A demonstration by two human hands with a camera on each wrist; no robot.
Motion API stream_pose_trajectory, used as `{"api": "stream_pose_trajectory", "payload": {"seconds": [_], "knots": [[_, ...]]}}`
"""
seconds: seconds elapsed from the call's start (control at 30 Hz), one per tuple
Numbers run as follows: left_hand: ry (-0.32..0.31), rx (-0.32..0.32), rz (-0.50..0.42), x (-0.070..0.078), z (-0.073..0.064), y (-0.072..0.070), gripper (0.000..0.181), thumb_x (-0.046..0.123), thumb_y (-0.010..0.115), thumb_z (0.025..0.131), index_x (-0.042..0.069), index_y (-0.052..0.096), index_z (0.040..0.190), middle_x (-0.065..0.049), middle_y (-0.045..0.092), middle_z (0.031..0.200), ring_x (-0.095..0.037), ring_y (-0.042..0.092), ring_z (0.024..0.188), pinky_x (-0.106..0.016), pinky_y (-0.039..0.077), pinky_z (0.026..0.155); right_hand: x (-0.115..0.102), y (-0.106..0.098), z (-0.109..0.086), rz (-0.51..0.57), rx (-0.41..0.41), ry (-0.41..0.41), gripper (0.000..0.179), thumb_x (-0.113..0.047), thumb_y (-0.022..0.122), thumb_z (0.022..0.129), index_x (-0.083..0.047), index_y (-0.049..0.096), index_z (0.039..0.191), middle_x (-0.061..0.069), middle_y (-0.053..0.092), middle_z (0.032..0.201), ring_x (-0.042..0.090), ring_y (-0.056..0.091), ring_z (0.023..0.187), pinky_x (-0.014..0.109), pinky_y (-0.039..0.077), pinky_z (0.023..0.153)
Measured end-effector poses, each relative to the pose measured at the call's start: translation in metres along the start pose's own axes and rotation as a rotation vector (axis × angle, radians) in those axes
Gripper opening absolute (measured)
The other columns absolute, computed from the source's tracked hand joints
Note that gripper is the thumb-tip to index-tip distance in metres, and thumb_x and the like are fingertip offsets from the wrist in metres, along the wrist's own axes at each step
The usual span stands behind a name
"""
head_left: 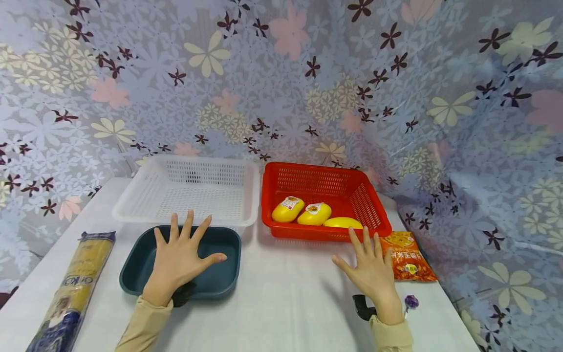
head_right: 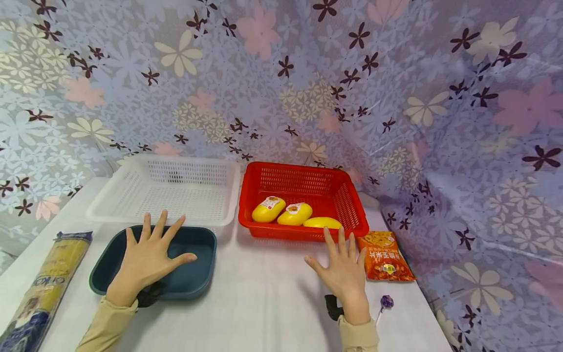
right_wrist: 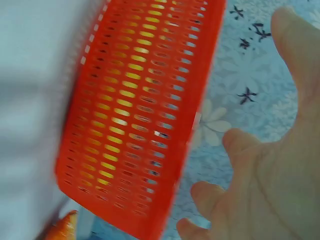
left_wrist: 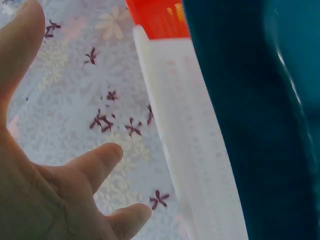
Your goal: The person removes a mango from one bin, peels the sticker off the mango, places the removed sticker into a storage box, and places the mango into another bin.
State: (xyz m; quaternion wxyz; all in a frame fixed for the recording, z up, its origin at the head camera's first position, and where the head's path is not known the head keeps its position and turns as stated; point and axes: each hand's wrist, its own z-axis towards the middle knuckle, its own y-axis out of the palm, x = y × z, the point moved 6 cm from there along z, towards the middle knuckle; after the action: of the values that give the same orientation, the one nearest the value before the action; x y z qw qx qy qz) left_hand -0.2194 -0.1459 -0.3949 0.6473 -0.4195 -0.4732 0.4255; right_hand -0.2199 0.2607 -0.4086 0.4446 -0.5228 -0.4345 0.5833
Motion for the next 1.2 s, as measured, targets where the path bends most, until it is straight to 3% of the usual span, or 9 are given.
{"api": "stream_pose_trajectory", "payload": {"seconds": [0.13,0.33,0.5,0.63,0.83,0.97,1.2], "knots": [[0.047,0.02,-0.016,0.021,0.013,0.001,0.093,0.075,0.056,0.077,0.024,0.033,0.152,-0.022,0.022,0.159,-0.054,0.011,0.144,-0.079,0.01,0.105,0.006,0.005,0.007,-0.005,0.009,0.018,0.091,-0.069,0.045,0.089,-0.019,0.012,0.157,0.023,0.005,0.162,0.05,0.004,0.146,0.075,0.001,0.109],[0.151,-0.011,-0.053,0.071,0.035,0.007,0.091,0.073,0.056,0.078,0.027,0.032,0.152,-0.016,0.022,0.16,-0.05,0.013,0.146,-0.075,0.011,0.109,0.015,0.009,0.01,0.006,0.017,0.059,0.095,-0.068,0.045,0.09,-0.01,0.01,0.157,0.024,0.005,0.161,0.049,0.003,0.147,0.073,-0.001,0.11],[0.227,-0.056,-0.09,0.108,0.049,0.02,0.091,0.074,0.053,0.079,0.027,0.028,0.153,-0.014,0.023,0.16,-0.047,0.013,0.147,-0.073,0.013,0.11,0.02,0.008,0.012,0.008,0.009,0.081,0.098,-0.068,0.043,0.09,-0.005,0.007,0.156,0.023,0.004,0.161,0.046,0.003,0.148,0.073,-0.001,0.11],[0.278,-0.041,-0.152,0.129,0.058,0.032,0.085,0.07,0.055,0.082,0.021,0.037,0.15,-0.014,0.033,0.157,-0.045,0.022,0.146,-0.07,0.019,0.11,0.026,0.006,0.016,0.006,0.018,0.108,0.1,-0.069,0.041,0.091,-0.001,0.005,0.155,0.024,0.004,0.161,0.047,0.002,0.147,0.073,0.001,0.11],[0.365,0.05,-0.196,0.152,0.069,0.042,0.08,0.065,0.057,0.084,0.015,0.045,0.145,-0.012,0.048,0.147,-0.037,0.039,0.139,-0.061,0.032,0.11,0.042,0.005,0.024,0.028,0.048,0.175,0.101,-0.069,0.038,0.092,0.003,0.005,0.154,0.025,0.004,0.161,0.05,0.005,0.146,0.073,0.007,0.11],[0.388,0.095,-0.211,0.161,0.077,0.043,0.079,0.065,0.056,0.085,0.016,0.046,0.145,-0.01,0.051,0.144,-0.034,0.044,0.136,-0.055,0.035,0.11,0.052,0.005,0.028,0.072,0.064,0.205,0.099,-0.069,0.036,0.093,0.002,0.002,0.154,0.025,0.001,0.161,0.052,0.008,0.144,0.073,0.01,0.11],[0.395,0.051,-0.257,0.168,0.102,0.043,0.075,0.06,0.058,0.087,0.014,0.045,0.145,-0.01,0.049,0.146,-0.031,0.044,0.136,-0.05,0.036,0.112,0.064,0.004,0.039,0.125,0.087,0.223,0.096,-0.065,0.033,0.096,0.004,0.0,0.153,0.026,-0.003,0.161,0.054,0.015,0.142,0.069,0.02,0.11]]}}
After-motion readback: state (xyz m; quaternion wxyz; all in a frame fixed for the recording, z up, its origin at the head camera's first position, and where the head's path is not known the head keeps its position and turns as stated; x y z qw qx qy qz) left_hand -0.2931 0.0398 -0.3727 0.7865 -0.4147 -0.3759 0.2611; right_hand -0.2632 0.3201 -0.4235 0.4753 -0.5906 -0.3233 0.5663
